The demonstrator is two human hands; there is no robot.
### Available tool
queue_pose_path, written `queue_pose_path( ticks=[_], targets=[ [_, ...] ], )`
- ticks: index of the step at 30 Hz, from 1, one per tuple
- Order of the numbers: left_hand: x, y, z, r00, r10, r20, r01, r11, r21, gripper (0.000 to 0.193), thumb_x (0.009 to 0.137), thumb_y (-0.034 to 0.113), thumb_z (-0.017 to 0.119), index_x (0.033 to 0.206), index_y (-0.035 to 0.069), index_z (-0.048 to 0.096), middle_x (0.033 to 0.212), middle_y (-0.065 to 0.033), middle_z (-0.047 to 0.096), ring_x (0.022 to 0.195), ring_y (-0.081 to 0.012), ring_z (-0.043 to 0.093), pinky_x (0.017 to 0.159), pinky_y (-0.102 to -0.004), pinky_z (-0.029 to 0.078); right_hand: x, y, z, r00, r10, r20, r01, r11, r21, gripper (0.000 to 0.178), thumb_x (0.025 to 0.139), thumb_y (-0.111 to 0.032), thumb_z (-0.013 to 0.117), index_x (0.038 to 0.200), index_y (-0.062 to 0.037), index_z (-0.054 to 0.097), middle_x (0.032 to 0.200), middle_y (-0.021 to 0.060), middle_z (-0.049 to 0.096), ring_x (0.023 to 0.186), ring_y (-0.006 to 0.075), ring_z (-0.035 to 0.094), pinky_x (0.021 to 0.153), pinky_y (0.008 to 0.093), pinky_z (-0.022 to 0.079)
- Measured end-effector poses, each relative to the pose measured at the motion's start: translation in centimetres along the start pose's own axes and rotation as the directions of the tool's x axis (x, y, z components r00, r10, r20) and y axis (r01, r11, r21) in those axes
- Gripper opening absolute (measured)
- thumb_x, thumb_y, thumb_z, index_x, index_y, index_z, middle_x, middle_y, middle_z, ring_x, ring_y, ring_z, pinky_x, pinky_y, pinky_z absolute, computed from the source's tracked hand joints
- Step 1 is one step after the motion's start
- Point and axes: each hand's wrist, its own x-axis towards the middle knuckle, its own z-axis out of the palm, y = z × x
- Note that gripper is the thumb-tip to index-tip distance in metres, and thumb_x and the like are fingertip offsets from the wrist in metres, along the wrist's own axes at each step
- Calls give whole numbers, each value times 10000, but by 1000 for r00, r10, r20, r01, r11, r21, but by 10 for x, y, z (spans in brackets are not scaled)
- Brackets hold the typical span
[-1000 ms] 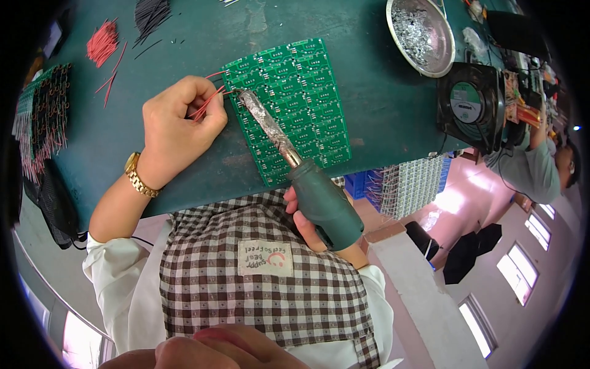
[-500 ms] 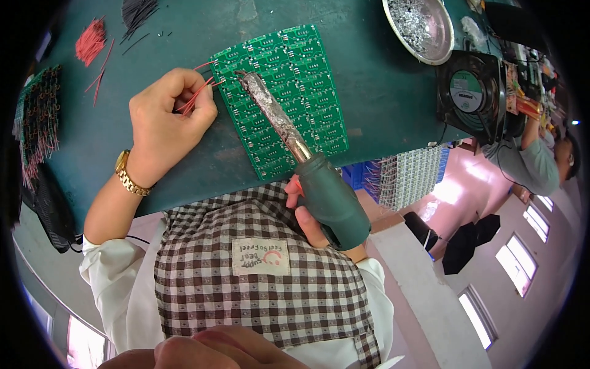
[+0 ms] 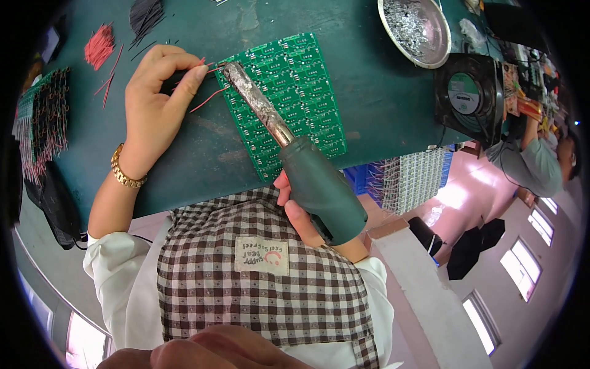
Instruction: The person solders multiple wires onto a green circuit board using a soldering iron.
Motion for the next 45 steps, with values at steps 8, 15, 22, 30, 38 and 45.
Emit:
queue_pose_path(
  ticks=[8,15,22,30,38,45],
  targets=[
    [1,-7,8,998,58,35,-62,991,121,62,736,132,693,722,89,650,745,11,568,720,-171,506,673,-318,348,1,5,2,999,47,-19,-47,999,0,404,876,-255,586,1197,-58,439,995,151,537,749,176,548,672,318,463],
    [2,-8,10,999,30,-10,-29,997,69,73,712,120,684,674,81,636,713,11,572,706,-168,508,655,-312,354,1,5,2,997,71,-23,-72,997,-40,399,873,-255,586,1188,-59,442,977,136,539,738,170,544,681,314,461],
    [1,-10,10,997,68,-39,-65,994,86,72,685,115,687,655,79,632,703,12,581,688,-165,520,630,-308,370,0,5,6,996,68,-54,-72,995,-70,419,861,-262,599,1194,-56,448,984,142,541,728,168,539,673,311,460],
    [0,-10,11,996,78,-37,-75,993,90,77,667,114,687,637,76,627,701,19,584,677,-160,520,624,-301,372,-3,8,3,998,-18,-64,19,1000,16,427,846,-253,622,1181,-46,456,1003,173,544,744,182,550,657,310,458],
    [-2,-10,13,996,82,-37,-77,990,121,59,670,123,680,646,87,639,708,32,578,702,-149,513,671,-307,343,-2,0,6,992,100,-78,-102,994,-32,397,847,-265,617,1128,-48,440,1013,178,549,745,169,547,690,305,455],
    [0,-8,12,998,64,-19,-61,992,114,54,666,120,681,644,96,638,708,35,574,709,-151,514,678,-306,340,-4,7,0,996,92,-19,-93,991,-91,380,859,-249,594,1140,-44,439,1012,172,552,757,165,545,694,307,456]
  ],
)
